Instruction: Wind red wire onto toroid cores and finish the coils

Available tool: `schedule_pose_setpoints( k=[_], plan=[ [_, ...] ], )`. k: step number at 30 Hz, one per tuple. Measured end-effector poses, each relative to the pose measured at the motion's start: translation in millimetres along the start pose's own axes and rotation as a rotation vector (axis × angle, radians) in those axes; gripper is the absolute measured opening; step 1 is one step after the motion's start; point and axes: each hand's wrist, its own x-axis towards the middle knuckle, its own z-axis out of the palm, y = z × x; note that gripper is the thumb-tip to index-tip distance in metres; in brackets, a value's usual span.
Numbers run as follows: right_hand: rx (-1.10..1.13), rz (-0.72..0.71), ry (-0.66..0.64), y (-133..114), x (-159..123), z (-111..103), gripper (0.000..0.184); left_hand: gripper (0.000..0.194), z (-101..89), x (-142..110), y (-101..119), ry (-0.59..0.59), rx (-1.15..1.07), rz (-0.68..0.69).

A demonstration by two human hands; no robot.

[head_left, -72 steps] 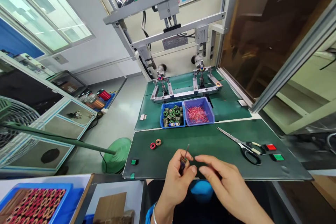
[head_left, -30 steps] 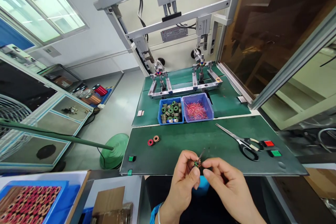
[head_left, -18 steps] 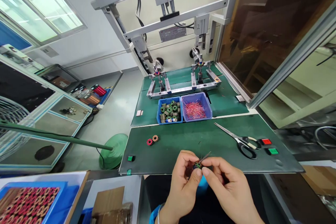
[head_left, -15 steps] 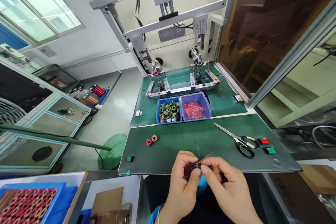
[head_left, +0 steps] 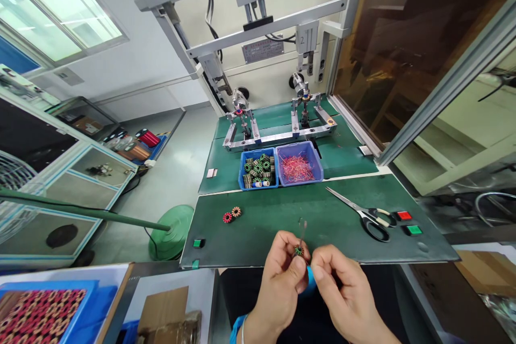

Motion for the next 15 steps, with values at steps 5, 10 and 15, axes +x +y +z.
schedule_pose_setpoints(
  k=[5,10,15],
  plan=[
    [0.032,0.0,0.036,6.5,-8.1,0.7,0.019,0.027,-2.0,6.5,9.8,0.035,-0.168,-0.036],
    [-0.012,0.078,0.121,9.2,-1.8,1.9,0.013,0.023,-1.2,4.5,12.9,0.0,-0.211,-0.099],
    [-0.126,0.095,-0.039,1.3,8.1,7.2,0.012,0.025,5.1,2.5,9.4,0.03,-0.169,-0.104]
  ],
)
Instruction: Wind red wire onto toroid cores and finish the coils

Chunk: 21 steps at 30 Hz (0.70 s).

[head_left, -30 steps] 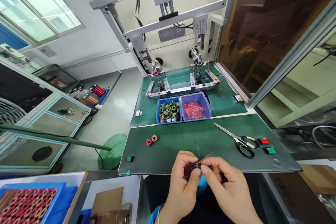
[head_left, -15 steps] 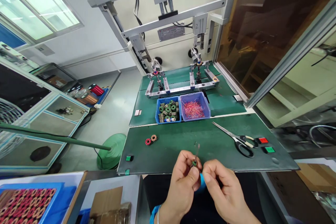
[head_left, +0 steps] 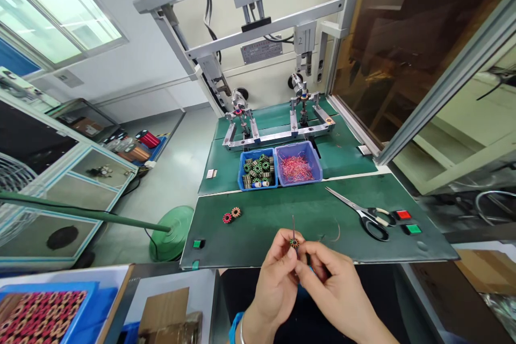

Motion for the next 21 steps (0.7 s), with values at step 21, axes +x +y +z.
schedule_pose_setpoints(
  k=[21],
  plan=[
    [0.024,0.127,-0.364,-11.1,-15.0,-32.3,0.047,0.026,-14.5,1.3,14.2,0.056,0.84,0.413]
  ],
)
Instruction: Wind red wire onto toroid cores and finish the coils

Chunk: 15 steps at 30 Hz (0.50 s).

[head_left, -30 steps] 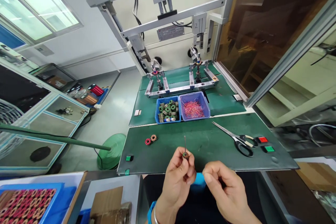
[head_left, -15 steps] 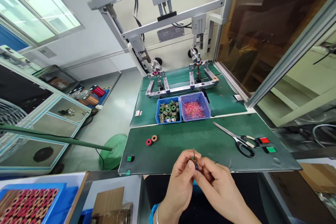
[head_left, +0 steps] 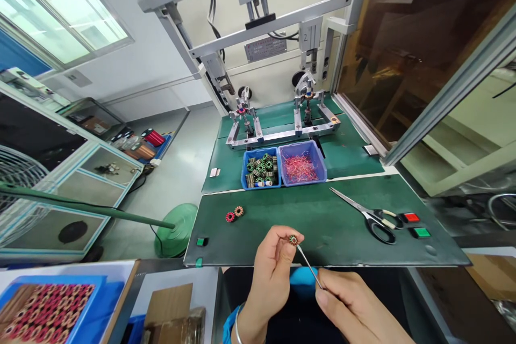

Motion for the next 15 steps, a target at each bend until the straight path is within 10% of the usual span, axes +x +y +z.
schedule_pose_setpoints(
  k=[15],
  plan=[
    [0.013,0.05,-0.01,4.4,-0.3,-3.2,0.045,0.021,-2.0,-0.2,2.9,-0.115,-0.043,-0.04]
  ],
)
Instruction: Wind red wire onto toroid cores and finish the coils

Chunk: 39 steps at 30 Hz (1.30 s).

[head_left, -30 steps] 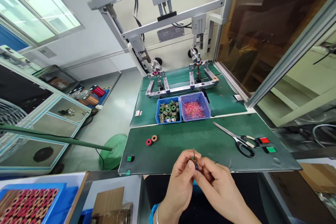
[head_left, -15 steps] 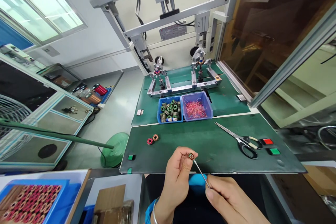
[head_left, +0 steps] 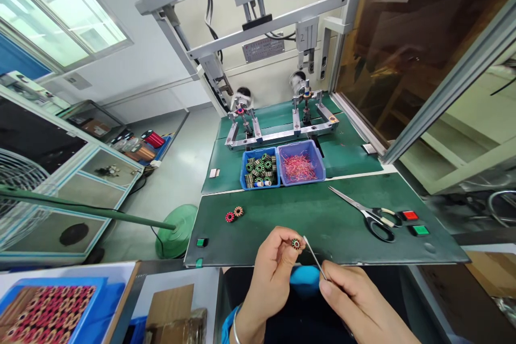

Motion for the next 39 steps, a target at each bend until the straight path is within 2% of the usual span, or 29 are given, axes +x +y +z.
schedule_pose_setpoints(
  k=[5,13,18,21,25,28,32,39],
  plan=[
    [-0.012,-0.008,-0.052,-2.5,-3.0,-4.6,0.047,0.019,-2.4,-0.4,-3.7,0.015,0.066,0.026],
    [0.025,-0.004,-0.044,-1.9,-3.3,-4.6,0.049,0.019,-6.9,0.1,-2.4,-0.011,0.24,0.155],
    [0.009,0.016,-0.109,-0.5,-3.4,-3.9,0.047,0.02,-9.7,1.2,-2.8,-0.007,0.29,0.233],
    [-0.008,0.021,-0.138,1.2,-2.3,-1.3,0.042,0.019,-9.6,0.7,-1.0,-0.044,0.281,0.188],
    [-0.063,-0.007,-0.122,4.8,-0.8,2.5,0.038,0.019,-7.4,-0.1,3.2,-0.09,0.149,0.047],
    [-0.113,-0.09,-0.048,6.2,0.2,5.4,0.037,0.022,-5.2,-0.4,4.2,-0.112,-0.002,-0.033],
    [-0.151,-0.214,0.089,4.4,2.4,10.1,0.033,0.021,-1.7,0.0,1.5,-0.139,-0.199,-0.065],
    [-0.179,-0.417,0.447,11.8,6.4,27.4,0.016,0.022,8.3,2.0,1.0,-0.171,-0.436,-0.059]
  ],
)
